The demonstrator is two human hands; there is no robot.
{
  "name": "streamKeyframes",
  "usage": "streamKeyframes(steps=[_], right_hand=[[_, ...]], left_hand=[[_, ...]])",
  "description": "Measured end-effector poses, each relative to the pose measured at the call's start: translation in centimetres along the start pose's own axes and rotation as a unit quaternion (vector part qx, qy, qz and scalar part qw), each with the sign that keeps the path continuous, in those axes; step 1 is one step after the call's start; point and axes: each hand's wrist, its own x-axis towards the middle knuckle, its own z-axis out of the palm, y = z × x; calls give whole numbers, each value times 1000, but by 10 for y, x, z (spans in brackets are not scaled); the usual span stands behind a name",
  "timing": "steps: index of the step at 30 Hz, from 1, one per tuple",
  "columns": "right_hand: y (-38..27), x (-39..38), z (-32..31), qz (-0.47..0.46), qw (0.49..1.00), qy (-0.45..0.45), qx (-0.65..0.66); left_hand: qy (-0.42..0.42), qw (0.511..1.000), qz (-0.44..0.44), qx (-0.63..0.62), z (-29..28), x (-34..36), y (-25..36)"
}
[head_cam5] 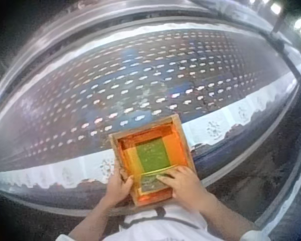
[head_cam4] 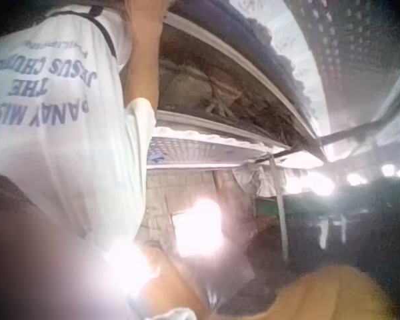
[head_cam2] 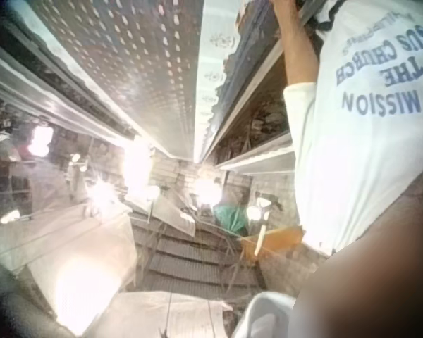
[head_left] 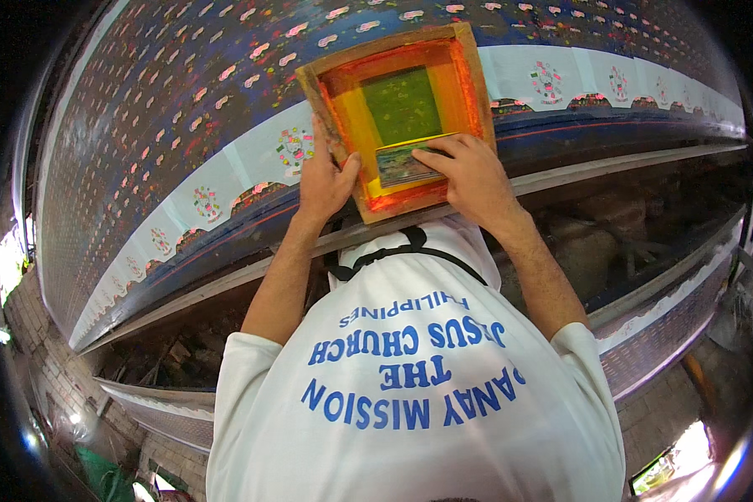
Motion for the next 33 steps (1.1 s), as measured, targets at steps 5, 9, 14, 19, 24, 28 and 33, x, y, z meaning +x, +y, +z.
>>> streamKeyframes(steps=[5,9,14,19,24,28,33], right_hand=[[42,-17,-6,10,1000,-2,16],[51,-21,2,7,1000,5,22],[56,-22,2,-7,1000,-5,11],[56,-22,0,-29,1000,-4,-11],[58,14,-35,-9,994,-111,8],[80,82,-39,-31,998,-52,-17],[91,115,-30,-37,999,-11,-21]], left_hand=[[14,999,-13,-34,45,14,15],[25,996,-20,-83,51,18,16],[32,996,-38,-80,52,18,16],[29,997,-47,-61,53,17,16],[53,998,-23,-33,57,14,11],[28,999,-38,-21,53,16,16],[15,999,-39,-12,46,18,22]])
